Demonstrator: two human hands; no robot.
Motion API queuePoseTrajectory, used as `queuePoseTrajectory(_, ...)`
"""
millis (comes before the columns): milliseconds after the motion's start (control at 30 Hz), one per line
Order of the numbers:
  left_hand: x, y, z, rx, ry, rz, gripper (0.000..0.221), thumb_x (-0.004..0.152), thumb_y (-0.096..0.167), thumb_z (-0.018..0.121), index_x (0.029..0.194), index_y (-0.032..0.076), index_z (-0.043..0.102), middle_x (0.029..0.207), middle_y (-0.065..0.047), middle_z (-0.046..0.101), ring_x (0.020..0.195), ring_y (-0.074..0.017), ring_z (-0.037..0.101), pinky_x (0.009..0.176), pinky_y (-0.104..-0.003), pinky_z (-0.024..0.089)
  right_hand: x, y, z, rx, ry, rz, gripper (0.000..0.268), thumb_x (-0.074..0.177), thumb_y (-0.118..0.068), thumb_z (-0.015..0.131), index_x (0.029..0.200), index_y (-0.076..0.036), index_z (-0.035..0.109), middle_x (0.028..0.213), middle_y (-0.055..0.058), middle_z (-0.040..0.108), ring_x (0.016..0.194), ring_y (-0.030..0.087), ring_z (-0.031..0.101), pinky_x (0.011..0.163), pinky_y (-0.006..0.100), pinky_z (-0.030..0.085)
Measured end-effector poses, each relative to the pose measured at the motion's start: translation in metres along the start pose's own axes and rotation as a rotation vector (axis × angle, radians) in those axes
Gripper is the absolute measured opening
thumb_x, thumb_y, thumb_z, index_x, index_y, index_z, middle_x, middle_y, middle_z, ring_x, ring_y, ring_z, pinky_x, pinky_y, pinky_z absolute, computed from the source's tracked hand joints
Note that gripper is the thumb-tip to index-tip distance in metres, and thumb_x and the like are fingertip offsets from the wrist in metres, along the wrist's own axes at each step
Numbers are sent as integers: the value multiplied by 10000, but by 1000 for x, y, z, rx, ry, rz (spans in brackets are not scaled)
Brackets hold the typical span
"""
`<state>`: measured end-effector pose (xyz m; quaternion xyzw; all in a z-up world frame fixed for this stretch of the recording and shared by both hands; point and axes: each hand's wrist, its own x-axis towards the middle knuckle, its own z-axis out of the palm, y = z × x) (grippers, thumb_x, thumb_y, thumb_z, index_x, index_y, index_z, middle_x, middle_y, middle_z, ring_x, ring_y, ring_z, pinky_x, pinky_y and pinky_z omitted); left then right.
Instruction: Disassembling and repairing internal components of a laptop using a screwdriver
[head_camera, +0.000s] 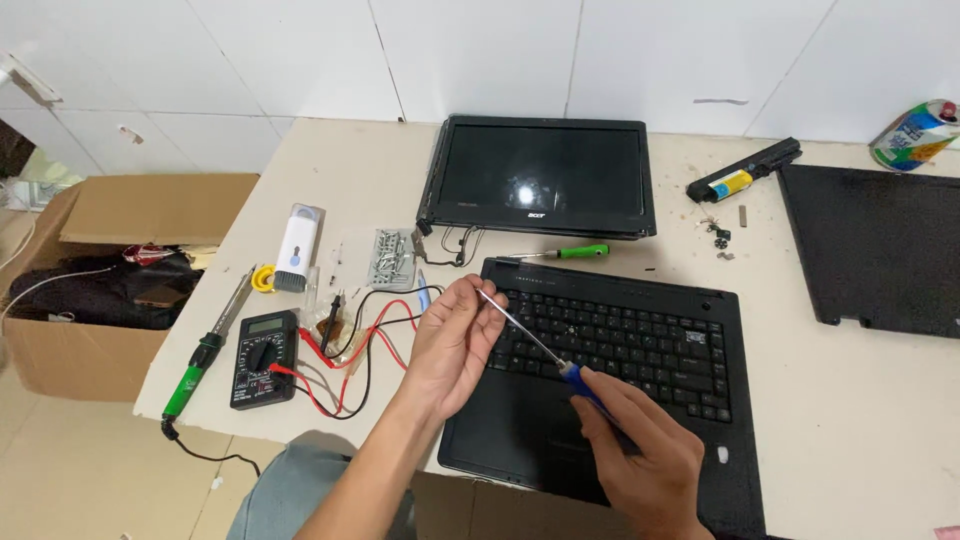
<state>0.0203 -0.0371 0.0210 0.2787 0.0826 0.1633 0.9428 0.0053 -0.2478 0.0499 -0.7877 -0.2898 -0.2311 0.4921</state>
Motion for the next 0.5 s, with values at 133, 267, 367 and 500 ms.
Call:
queuePoseTrajectory(133,0,5,2,78,13,12,153,966,185,611,995,35,620,929,-72,606,897,-187,647,776,-230,556,2,-1,-3,-52,-3,-40,255,823,-47,756,1074,-87,738,1045,67,753,915,121,737,871,228,568)
queuePoseTrajectory(267,-4,12,11,310,33,117,183,949,153,625,986,-23,654,910,-123,666,837,-197,684,782,-280,599,9,-6,-9,-56,-24,-50,248,829,-47,749,1074,-79,732,1029,61,750,882,111,732,831,216,560)
queuePoseTrajectory(367,-8,16,18,450,14,168,193,929,136,648,980,-49,669,870,-145,688,797,-205,697,783,-306,625,12,-4,-15,40,-71,155,248,799,-54,752,1043,-99,756,1020,44,750,717,86,677,671,197,541)
queuePoseTrajectory(500,-10,14,18,418,-25,138,174,918,84,660,1049,-31,660,916,-149,695,834,-198,694,835,-321,613,23,-10,-23,264,-137,544,251,790,-35,741,1036,-45,785,1018,57,690,470,138,576,519,217,501)
